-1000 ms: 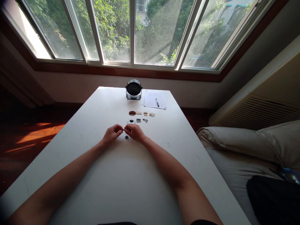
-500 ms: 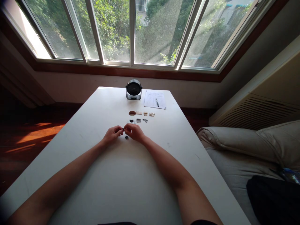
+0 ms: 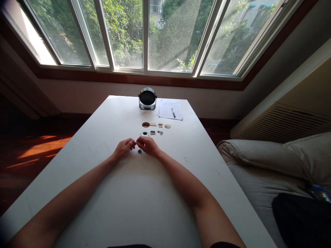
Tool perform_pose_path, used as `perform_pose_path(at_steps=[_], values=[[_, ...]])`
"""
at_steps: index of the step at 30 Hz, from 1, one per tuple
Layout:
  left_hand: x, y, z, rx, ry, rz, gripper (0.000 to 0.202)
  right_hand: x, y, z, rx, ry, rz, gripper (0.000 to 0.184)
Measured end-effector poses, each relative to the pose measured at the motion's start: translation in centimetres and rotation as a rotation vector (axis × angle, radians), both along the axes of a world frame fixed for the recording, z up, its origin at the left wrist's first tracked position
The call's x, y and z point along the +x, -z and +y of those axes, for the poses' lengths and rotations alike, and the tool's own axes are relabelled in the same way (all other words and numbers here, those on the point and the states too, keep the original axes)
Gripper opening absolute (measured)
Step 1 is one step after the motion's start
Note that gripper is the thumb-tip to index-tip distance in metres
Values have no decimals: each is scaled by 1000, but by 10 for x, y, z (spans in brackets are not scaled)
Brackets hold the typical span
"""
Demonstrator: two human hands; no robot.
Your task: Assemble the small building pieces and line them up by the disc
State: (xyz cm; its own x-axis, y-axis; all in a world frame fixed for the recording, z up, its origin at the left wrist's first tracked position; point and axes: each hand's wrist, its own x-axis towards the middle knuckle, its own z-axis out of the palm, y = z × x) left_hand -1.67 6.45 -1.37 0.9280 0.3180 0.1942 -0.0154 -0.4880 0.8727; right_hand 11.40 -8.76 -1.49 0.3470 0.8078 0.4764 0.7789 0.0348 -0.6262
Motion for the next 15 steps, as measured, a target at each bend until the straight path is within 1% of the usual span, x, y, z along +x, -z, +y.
perform_pose_path(at_steps=[5,10,15], values=[[0,1,1,16,-5,16,35,0,1,0,-1,12,-1,9],[-1,2,2,-45,-15,-2,30,1,3,-1,1,8,-1,9],[0,3,1,-53,-28,-19,32,1,2,-1,-12,14,-4,9]])
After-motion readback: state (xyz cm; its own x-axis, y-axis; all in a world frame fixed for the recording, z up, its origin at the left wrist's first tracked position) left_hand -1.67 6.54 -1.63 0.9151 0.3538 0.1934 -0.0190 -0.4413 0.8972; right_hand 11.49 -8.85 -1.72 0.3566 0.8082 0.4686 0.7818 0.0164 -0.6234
